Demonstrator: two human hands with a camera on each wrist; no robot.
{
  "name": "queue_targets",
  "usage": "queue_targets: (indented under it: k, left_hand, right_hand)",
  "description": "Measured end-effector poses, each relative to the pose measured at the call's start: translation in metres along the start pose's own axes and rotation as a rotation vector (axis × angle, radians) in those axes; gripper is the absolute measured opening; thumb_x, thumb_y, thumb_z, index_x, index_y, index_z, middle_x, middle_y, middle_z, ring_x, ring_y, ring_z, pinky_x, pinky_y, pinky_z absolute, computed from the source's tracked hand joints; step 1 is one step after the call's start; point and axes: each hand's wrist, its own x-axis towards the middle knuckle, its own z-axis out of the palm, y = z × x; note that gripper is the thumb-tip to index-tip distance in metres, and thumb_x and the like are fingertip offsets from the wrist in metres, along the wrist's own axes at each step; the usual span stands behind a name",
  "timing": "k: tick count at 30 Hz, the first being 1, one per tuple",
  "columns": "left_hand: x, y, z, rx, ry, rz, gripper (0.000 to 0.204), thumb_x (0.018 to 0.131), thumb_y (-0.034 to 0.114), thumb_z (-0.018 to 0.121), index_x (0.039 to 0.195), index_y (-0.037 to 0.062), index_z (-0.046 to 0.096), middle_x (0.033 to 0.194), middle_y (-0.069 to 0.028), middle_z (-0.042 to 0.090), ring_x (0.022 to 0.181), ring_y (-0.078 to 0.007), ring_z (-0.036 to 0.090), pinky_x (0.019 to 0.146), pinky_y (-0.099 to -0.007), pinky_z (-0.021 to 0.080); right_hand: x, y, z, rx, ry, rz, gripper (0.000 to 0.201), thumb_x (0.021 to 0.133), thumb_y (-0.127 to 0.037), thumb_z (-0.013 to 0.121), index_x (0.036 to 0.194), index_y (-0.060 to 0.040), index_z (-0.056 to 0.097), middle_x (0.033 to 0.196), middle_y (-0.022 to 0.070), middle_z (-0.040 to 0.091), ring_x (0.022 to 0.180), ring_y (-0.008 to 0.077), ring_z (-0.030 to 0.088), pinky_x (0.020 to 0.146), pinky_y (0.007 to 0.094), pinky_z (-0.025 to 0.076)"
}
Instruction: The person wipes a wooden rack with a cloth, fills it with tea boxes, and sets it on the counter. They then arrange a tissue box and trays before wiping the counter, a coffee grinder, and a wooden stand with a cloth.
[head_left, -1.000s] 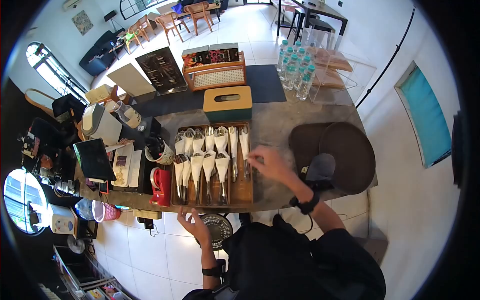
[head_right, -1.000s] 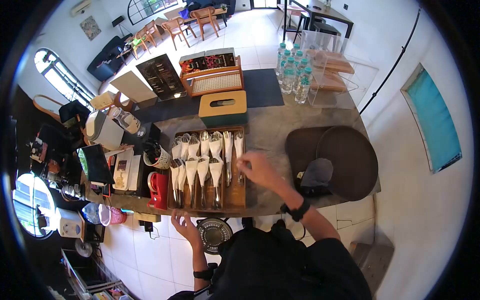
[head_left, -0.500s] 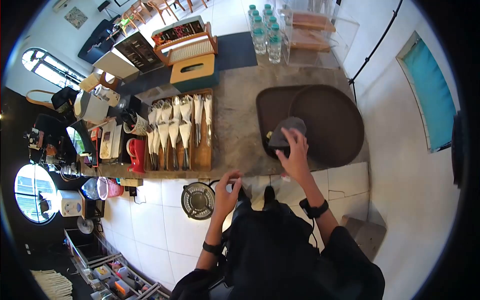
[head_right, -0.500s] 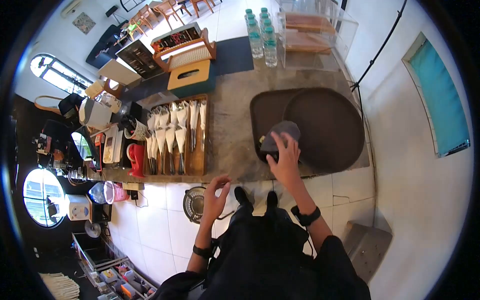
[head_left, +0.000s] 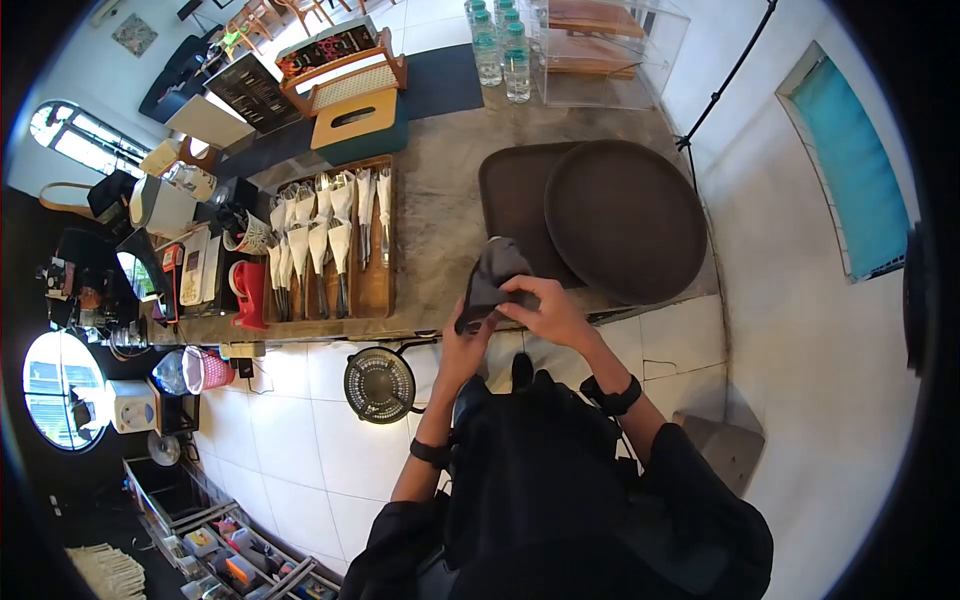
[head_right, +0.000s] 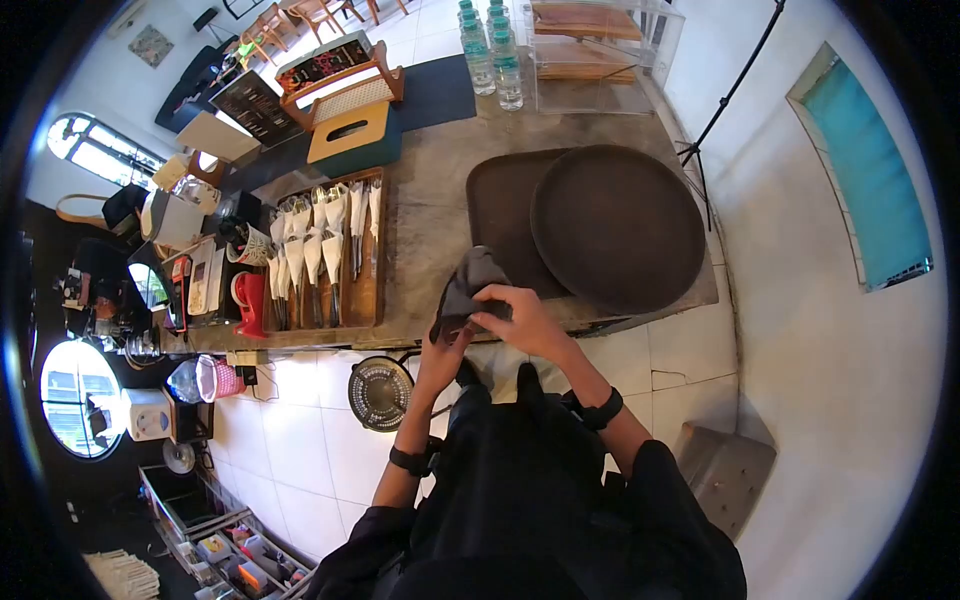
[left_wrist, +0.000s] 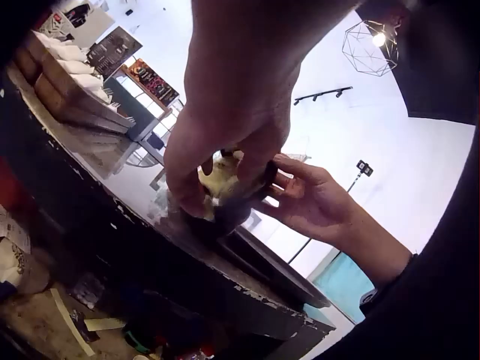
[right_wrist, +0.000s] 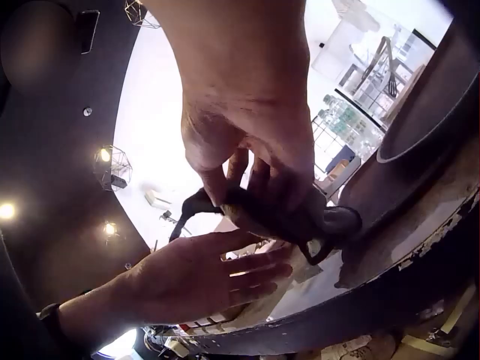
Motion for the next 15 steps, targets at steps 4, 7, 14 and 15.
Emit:
queue_targets:
  k: [4,7,14,15]
  left_hand:
    - [0.005,-0.008,-0.002,0.055,-0.121,-0.244,0.037,0.092,0.010,0.060,0.125,-0.0052,0.051,0.119,-0.0128,0.060,0.109,-0.0197,0.059,0.096,-0.0332,0.045]
    - [0.004,0.008,0.008,-0.458,-0.018,-0.192,0.035,0.091,0.013,0.062,0.121,-0.0026,0.056,0.112,-0.0104,0.064,0.108,-0.0189,0.058,0.094,-0.0333,0.044]
    - [0.022,0.019,0.024,-0.368,-0.084,-0.097,0.045,0.091,0.011,0.062,0.132,-0.0029,0.048,0.126,-0.0127,0.056,0.116,-0.0200,0.055,0.099,-0.0335,0.043]
    - [0.023,0.022,0.024,-0.369,-0.081,-0.093,0.045,0.091,0.011,0.062,0.132,-0.0029,0.048,0.126,-0.0127,0.056,0.116,-0.0200,0.055,0.099,-0.0335,0.043]
  right_hand:
    - [0.000,-0.005,-0.007,0.022,-0.085,-0.080,0.027,0.082,-0.009,0.071,0.105,0.0016,0.065,0.098,0.0120,0.068,0.092,0.0209,0.063,0.083,0.0318,0.048]
    - [-0.001,-0.005,-0.018,0.019,0.015,-0.125,0.029,0.082,-0.008,0.070,0.109,-0.0002,0.065,0.098,0.0102,0.067,0.093,0.0198,0.062,0.084,0.0318,0.048]
    - [-0.011,0.032,-0.073,-0.115,0.447,0.263,0.018,0.082,-0.017,0.074,0.081,-0.0007,0.067,0.080,0.0079,0.064,0.068,0.0128,0.059,0.061,0.0248,0.044]
    - [-0.017,0.043,-0.086,-0.178,0.557,0.314,0.018,0.082,-0.018,0.074,0.083,-0.0018,0.067,0.081,0.0071,0.064,0.070,0.0136,0.059,0.063,0.0259,0.044]
